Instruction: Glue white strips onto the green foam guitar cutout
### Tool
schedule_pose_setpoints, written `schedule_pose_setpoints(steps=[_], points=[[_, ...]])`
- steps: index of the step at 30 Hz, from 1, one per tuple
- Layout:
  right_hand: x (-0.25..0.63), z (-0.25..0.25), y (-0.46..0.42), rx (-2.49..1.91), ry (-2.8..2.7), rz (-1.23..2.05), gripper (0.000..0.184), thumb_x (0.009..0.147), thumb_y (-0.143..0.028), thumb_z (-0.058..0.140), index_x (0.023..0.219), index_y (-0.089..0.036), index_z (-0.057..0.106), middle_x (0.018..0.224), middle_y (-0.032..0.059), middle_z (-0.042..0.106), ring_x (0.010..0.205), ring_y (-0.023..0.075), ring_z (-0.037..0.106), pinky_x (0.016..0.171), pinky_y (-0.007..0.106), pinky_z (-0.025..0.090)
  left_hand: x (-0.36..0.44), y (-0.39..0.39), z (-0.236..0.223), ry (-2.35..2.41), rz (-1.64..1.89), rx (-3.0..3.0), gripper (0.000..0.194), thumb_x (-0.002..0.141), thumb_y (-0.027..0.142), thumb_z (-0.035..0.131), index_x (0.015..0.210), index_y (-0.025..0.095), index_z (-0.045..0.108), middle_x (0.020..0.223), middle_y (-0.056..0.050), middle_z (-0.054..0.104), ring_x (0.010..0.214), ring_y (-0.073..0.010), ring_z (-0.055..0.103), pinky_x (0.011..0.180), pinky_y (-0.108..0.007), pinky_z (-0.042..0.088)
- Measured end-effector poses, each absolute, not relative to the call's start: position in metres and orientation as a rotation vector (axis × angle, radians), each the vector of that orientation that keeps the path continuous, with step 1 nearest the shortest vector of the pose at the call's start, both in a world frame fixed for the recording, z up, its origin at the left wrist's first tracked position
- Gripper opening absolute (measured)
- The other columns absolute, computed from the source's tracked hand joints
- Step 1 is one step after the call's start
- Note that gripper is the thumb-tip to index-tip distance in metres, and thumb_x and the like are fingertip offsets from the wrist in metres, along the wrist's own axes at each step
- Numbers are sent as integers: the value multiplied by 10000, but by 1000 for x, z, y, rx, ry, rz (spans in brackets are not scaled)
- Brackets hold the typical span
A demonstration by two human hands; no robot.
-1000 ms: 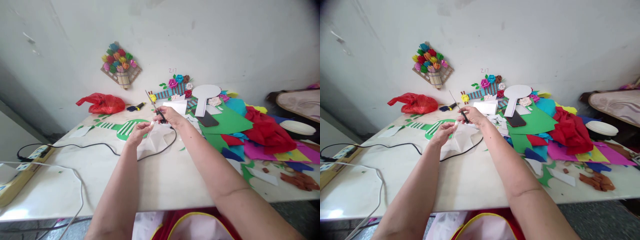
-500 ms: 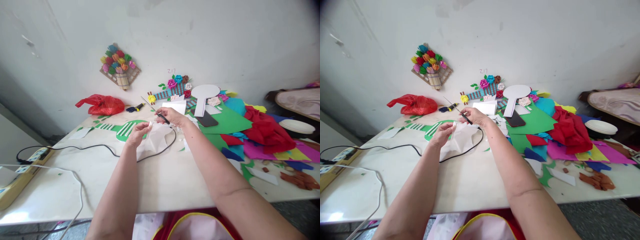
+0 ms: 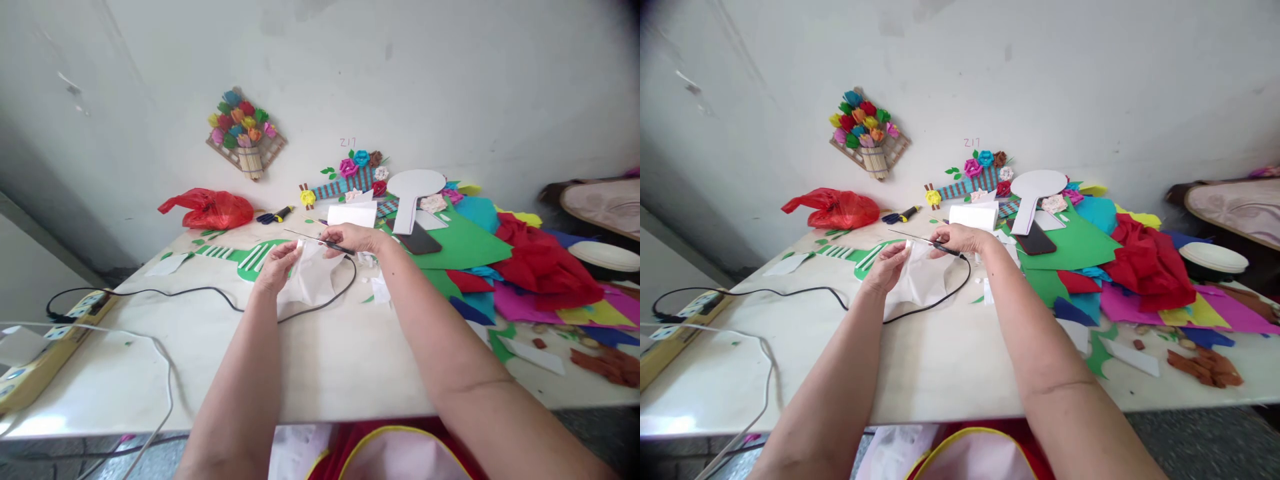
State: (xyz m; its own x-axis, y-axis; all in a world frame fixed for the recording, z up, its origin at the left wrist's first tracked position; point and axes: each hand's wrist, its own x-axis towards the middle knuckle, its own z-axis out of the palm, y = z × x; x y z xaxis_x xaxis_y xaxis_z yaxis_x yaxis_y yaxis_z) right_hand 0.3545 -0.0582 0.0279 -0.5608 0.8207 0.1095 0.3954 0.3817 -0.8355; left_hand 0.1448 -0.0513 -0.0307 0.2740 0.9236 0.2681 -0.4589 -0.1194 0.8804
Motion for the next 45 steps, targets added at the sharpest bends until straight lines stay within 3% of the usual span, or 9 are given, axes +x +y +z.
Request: schedule_pose_setpoints(steps=[11, 20, 45], points=[[353, 33, -60, -1138, -2281, 829, 450, 535, -386, 724, 895, -144, 607, 761, 4, 574, 695, 119, 503, 623, 234, 384, 144, -50, -32, 514, 1293, 1146, 217, 524, 200, 769, 712, 173, 665, 675, 24, 647, 595, -74, 561, 617, -199, 425], [350, 34, -63, -1155, -2257, 783, 406, 512, -336, 729, 854, -155, 609, 691, -19, 554, 631, 101, 472, 592, 223, 369, 143, -51, -31, 520, 1285, 1161, 201, 531, 201, 764, 702, 176, 661, 670, 30, 639, 591, -65, 552, 610, -190, 412], [350, 28, -55, -1177, -2257, 691, 464, 471, -428, 741, 851, -183, 636, 630, -41, 519, 591, 96, 445, 548, 223, 310, 140, -51, -31, 542, 1269, 1158, 215, 532, 222, 764, 707, 167, 653, 671, 13, 645, 606, -89, 570, 635, -212, 444]])
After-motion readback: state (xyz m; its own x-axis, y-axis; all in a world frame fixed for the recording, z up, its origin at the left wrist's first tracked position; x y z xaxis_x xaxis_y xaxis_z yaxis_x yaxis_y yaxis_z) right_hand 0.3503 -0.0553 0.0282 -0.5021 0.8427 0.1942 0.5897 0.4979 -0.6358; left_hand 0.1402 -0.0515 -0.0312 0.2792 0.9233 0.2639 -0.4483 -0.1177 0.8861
